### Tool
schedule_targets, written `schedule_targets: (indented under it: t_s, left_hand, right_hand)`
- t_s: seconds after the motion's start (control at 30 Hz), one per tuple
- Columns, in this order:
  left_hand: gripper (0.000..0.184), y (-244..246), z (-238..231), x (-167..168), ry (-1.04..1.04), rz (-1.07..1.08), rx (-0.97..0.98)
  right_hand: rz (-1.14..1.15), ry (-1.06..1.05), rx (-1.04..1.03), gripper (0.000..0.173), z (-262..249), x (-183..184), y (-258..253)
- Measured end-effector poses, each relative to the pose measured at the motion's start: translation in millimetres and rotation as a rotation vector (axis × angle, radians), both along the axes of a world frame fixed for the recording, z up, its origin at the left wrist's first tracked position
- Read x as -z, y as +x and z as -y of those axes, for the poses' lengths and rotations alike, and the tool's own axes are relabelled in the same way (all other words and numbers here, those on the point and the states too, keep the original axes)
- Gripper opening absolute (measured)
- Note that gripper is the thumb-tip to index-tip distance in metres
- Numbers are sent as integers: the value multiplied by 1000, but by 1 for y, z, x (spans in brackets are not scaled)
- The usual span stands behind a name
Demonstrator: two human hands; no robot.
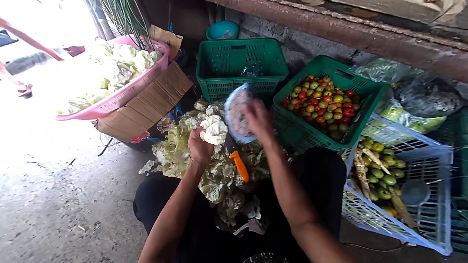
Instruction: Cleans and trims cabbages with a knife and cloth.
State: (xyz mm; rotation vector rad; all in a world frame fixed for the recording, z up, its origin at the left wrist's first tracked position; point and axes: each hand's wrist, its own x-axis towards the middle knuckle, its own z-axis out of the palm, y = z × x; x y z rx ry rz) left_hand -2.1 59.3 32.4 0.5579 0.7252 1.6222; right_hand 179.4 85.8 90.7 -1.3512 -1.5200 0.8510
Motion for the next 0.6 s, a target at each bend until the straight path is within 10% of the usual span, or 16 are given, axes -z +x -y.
schedule_targets:
  t_s: [0.13,0.37,0.53,0.6]
  left_hand:
    - [48,0,3,14,-25,-144,66]
    - [63,-6,-3,18,-195,-609,196]
    - [59,-10,0,-7,-144,-165,125]
    - [61,-10,1,-15,-148,-88,93]
  right_hand:
    - [-164,-51,-82,39,21,52,-82]
    - [67,-81,135,45,26,42,-75]
    - [-902,-154,33,46,14,-25,-32]
    - [-940,-6,48,54,13,-41,-21]
